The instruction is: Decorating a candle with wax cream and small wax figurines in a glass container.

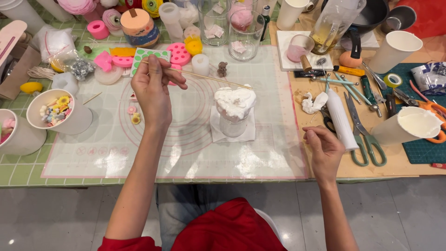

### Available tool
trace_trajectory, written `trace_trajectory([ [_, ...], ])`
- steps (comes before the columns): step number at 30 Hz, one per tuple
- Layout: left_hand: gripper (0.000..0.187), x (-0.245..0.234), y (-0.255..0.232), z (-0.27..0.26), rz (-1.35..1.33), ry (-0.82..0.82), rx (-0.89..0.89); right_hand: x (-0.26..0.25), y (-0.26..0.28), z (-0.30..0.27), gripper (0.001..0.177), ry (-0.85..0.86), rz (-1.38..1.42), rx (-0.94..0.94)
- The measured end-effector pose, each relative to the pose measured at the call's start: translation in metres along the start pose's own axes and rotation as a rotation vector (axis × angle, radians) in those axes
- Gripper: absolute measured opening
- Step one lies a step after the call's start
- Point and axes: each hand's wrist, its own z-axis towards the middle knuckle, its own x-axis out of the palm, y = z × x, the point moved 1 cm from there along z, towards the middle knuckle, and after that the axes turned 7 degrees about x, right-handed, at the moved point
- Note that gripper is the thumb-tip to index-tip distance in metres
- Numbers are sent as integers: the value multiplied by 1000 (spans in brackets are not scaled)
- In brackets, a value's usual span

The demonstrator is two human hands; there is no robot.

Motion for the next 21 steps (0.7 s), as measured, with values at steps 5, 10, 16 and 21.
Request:
trace_trajectory([
  [5,34,-9,13,12,-46,-25,-44,-2,0,-1,14,-6,10,3],
  [10,34,-17,20,16,-51,-48,-160,4,4,8,14,15,15,11],
  [16,33,-23,24,33,-98,-106,-263,22,18,45,14,50,32,45],
  [21,32,-30,39,52,-126,-94,-417,33,24,82,15,90,-9,70],
])
